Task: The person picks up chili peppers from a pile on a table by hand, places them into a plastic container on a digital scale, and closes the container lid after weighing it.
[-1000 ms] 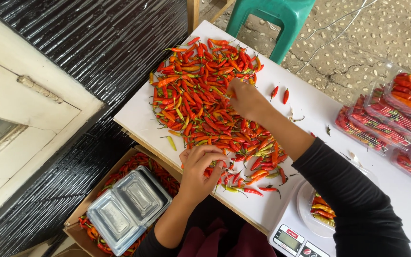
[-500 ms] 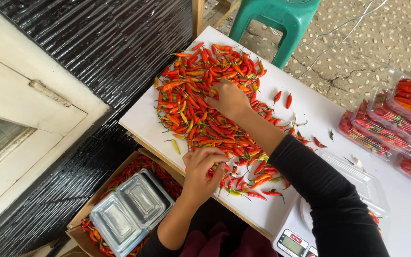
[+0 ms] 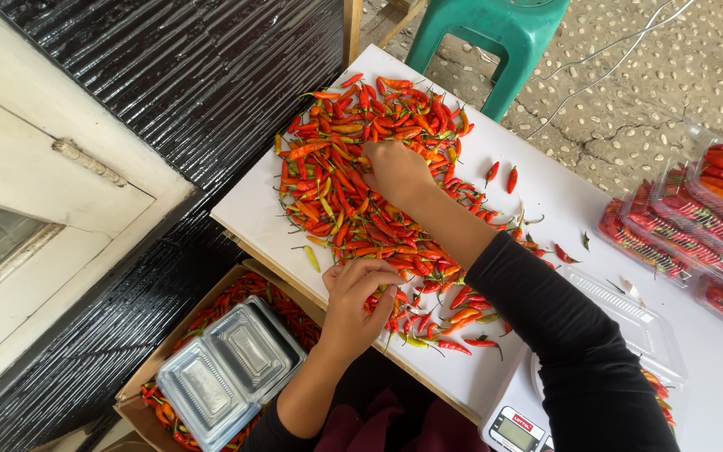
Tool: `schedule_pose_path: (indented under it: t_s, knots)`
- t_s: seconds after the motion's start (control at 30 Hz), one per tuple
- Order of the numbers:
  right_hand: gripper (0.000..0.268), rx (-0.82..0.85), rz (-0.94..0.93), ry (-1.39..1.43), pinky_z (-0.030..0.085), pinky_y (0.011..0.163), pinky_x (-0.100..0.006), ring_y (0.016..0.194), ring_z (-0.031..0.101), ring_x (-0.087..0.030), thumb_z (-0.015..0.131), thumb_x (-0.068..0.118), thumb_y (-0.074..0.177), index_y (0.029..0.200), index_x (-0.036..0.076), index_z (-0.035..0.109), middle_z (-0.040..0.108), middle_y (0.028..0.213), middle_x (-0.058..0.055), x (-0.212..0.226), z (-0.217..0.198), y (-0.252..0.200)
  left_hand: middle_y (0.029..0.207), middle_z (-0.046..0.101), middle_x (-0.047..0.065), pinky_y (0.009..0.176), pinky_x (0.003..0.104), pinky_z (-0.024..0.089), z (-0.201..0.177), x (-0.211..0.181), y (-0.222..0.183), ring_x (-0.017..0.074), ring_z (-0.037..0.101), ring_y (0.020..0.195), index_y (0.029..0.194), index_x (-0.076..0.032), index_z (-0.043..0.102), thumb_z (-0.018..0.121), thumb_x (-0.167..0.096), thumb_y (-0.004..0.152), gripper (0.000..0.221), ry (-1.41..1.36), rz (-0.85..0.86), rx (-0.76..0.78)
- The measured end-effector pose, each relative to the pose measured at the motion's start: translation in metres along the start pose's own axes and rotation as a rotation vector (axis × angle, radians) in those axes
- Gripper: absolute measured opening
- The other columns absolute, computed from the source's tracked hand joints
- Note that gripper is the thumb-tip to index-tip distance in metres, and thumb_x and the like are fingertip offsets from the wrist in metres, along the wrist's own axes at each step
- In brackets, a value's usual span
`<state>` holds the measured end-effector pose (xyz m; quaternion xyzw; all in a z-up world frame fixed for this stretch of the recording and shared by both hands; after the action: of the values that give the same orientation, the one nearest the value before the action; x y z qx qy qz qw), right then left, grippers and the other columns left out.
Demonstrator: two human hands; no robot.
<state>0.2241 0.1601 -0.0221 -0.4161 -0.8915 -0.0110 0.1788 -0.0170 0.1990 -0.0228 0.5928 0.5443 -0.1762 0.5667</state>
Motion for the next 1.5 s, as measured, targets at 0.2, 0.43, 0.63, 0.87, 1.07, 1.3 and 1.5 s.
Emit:
schedule_pose_path:
  t_s: [0.2,0.43,0.63,0.87,1.07,1.3,1.5]
  knots:
    - [0.027,0.007,0.012,0.099,0.062,0.074,-0.049,0.093,0.073,-0.041,0.080,0.015,0.082,0.106,0.009,0.071,0.070,0.095,-0.015,-0.009,0.007,0.013,0.100,0.070,-0.001,0.087,0.039,0.029,-0.004,0.000,0.000,0.0200,0.066,0.094,0.099,-0.021,0.076,0.065,-0.011,0.092,0.016,0.017,0.001,0.008]
    - [0.033,-0.019,0.027,0.232,0.059,0.072,-0.047,0.088,0.072,-0.039,0.086,0.030,0.076,0.100,0.011,0.075,0.068,0.088,-0.015,-0.035,-0.033,-0.002,0.099,0.069,-0.001,0.090,0.040,0.029,-0.005,-0.003,0.002,0.0192,0.066,0.095,0.099,-0.021,0.076,0.065,-0.010,0.093,0.016,0.006,-0.002,0.016]
    - [0.034,0.125,0.099,0.392,0.054,0.071,-0.042,0.070,0.064,-0.031,0.081,0.042,0.081,0.095,0.011,0.078,0.065,0.073,-0.014,-0.036,-0.089,-0.087,0.106,0.069,0.005,0.089,0.041,0.043,0.004,-0.015,0.012,0.0280,0.069,0.101,0.106,-0.014,0.074,0.063,-0.008,0.093,0.017,-0.092,0.042,-0.022]
    - [0.027,0.300,0.260,0.820,0.047,0.052,-0.023,0.054,0.051,-0.010,0.084,0.019,0.079,0.100,0.002,0.081,0.056,0.062,-0.003,-0.056,-0.093,-0.196,0.112,0.067,0.015,0.083,0.035,0.054,0.043,-0.037,0.014,0.0258,0.072,0.091,0.132,-0.003,0.049,0.070,-0.017,0.096,0.044,-0.365,-0.153,0.039]
    - [0.030,0.296,0.339,1.027,0.048,0.054,-0.020,0.054,0.051,-0.006,0.085,0.012,0.078,0.104,-0.003,0.079,0.052,0.066,-0.002,-0.071,-0.099,-0.250,0.119,0.066,0.019,0.078,0.036,0.057,0.075,-0.059,0.017,0.0302,0.073,0.092,0.137,-0.006,0.054,0.074,-0.015,0.092,0.050,-0.329,-0.069,0.230]
    - [0.027,0.234,0.315,1.201,0.044,0.050,-0.015,0.048,0.046,0.000,0.086,0.013,0.079,0.100,-0.003,0.078,0.055,0.063,0.001,-0.065,-0.117,-0.290,0.095,0.075,0.008,0.065,0.026,0.060,0.113,-0.067,0.019,0.0188,0.075,0.077,0.112,-0.010,0.076,0.080,-0.015,0.088,0.025,-0.372,0.075,0.255]
    - [0.027,0.099,0.358,1.203,0.045,0.048,-0.020,0.047,0.049,-0.006,0.088,0.010,0.078,0.096,-0.006,0.075,0.059,0.065,-0.005,-0.124,-0.104,-0.334,0.096,0.077,0.011,0.067,0.026,0.063,0.126,-0.095,0.022,0.0161,0.076,0.078,0.110,-0.005,0.077,0.074,-0.002,0.091,0.019,-0.611,-0.002,0.371]
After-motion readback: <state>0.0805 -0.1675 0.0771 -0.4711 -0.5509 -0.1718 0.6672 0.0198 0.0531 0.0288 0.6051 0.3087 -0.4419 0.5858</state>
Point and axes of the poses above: each hand's wrist, its own y-axis towards the middle knuckle, its own z-axis out of the palm, x = y × z, the point moved 1 cm from there along y, towards the middle knuckle
